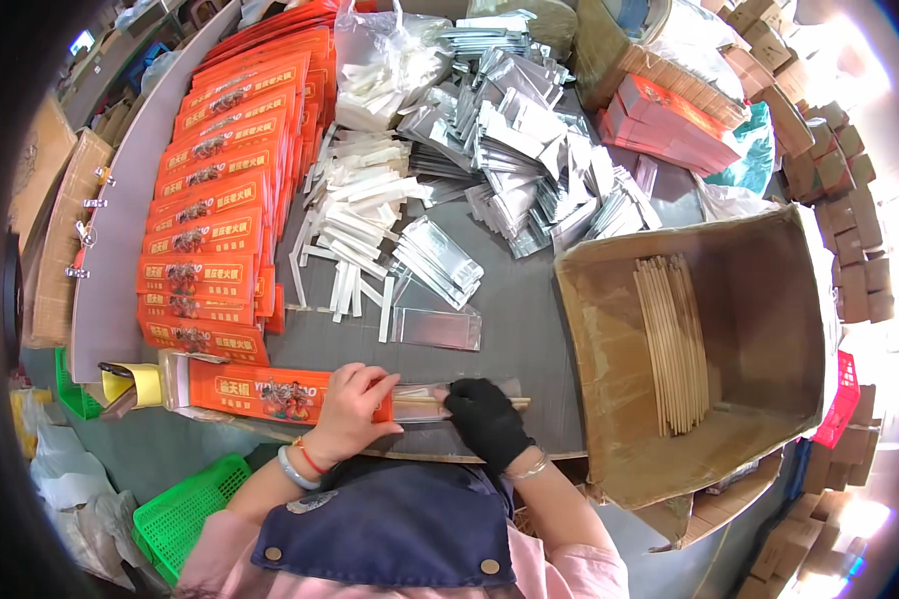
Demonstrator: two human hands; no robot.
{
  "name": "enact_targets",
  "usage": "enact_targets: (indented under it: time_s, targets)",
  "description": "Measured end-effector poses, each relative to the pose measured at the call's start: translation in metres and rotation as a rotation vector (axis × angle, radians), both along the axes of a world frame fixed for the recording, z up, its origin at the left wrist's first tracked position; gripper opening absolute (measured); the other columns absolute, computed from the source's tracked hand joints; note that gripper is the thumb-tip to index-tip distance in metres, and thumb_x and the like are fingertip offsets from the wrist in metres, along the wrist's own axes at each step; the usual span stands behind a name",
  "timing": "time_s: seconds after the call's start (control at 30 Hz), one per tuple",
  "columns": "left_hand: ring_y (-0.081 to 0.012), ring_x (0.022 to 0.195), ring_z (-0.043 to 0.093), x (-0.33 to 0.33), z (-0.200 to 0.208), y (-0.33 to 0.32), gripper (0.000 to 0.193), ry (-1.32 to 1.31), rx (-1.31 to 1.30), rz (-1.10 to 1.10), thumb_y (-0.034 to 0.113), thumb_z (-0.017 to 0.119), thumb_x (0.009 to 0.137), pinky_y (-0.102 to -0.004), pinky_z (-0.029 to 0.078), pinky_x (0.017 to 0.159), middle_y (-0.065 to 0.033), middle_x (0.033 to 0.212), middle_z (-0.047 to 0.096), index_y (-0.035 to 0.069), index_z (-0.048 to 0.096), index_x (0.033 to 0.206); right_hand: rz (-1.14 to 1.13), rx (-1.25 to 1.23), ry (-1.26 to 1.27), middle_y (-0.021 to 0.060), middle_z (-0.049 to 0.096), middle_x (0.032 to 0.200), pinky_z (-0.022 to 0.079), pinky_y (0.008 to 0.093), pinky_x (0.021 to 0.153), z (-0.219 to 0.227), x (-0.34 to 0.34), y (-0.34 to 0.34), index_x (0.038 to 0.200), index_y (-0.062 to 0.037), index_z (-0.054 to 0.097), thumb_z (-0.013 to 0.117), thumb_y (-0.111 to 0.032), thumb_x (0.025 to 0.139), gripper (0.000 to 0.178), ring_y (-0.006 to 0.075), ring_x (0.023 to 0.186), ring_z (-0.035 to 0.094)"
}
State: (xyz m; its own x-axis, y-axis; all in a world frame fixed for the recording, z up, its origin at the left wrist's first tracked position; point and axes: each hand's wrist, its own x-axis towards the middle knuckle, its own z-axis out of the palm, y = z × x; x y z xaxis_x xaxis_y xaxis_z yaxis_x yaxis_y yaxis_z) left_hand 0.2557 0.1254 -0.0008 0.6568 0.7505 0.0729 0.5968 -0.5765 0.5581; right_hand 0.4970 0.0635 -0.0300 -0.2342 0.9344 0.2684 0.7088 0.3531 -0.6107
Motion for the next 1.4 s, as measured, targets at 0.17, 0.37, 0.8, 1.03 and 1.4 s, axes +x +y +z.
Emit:
enact_targets:
  time_s: [0.17, 0.37, 0.8, 1.03, 1.4]
  targets:
    - [-0.0293, 0.106, 0.052, 0.001, -0.008, 0.002, 0.077, 0.039, 0.039, -0.015, 0.023, 0.087, 0.054, -0.0429, 0.042, 0.093, -0.0089, 0.118, 0.056, 0.003, 0.059, 0.123, -0.33, -0.234, -0.203, 0.0135, 0.064, 0.093, 0.052, 0.0375, 0.079, 0.001, 0.032, -0.018, 0.104, -0.0048, 0.066, 0.073, -0.005, 0.075, 0.03, 0.0289, 0.089, 0.064]
    - [-0.0294, 0.104, 0.052, 0.012, -0.006, 0.01, 0.071, 0.011, -0.007, -0.084, 0.017, 0.083, 0.061, -0.0425, 0.045, 0.089, -0.0084, 0.113, 0.056, 0.01, 0.059, 0.127, -0.084, -0.348, 0.614, 0.0128, 0.056, 0.114, 0.048, 0.0403, 0.085, 0.009, -0.048, 0.007, 0.119, -0.0082, 0.055, 0.079, -0.019, 0.074, 0.053, 0.03, 0.097, 0.06]
    - [-0.0421, 0.122, 0.045, -0.068, 0.061, 0.106, 0.036, 0.157, 0.464, 0.319, 0.011, 0.071, 0.07, -0.0513, 0.038, 0.103, -0.0222, 0.128, 0.049, 0.004, 0.064, 0.105, -0.298, -0.164, -0.246, 0.0096, 0.061, 0.103, 0.039, 0.044, 0.088, 0.055, 0.017, 0.008, 0.11, -0.0099, 0.06, 0.085, -0.036, 0.061, 0.061, 0.0297, 0.098, 0.057]
    - [-0.0457, 0.139, 0.023, -0.025, -0.031, -0.009, 0.097, -0.01, -0.024, 0.514, 0.038, 0.089, 0.062, -0.0573, 0.016, 0.115, -0.0221, 0.149, 0.031, 0.001, 0.044, 0.14, -0.205, -0.112, -0.338, 0.0084, 0.06, 0.103, 0.037, 0.0442, 0.09, 0.055, -0.001, 0.0, 0.111, -0.0097, 0.059, 0.086, -0.035, 0.057, 0.066, 0.0284, 0.098, 0.057]
    - [-0.0445, 0.14, 0.022, -0.03, -0.029, -0.005, 0.095, -0.053, -0.126, 0.464, 0.036, 0.089, 0.062, -0.0553, 0.015, 0.116, -0.0226, 0.15, 0.03, -0.002, 0.045, 0.138, 0.036, -0.301, -0.227, 0.0086, 0.059, 0.108, 0.031, 0.0477, 0.097, 0.029, -0.042, 0.01, 0.115, -0.0106, 0.059, 0.078, -0.047, 0.068, 0.062, 0.027, 0.106, 0.054]
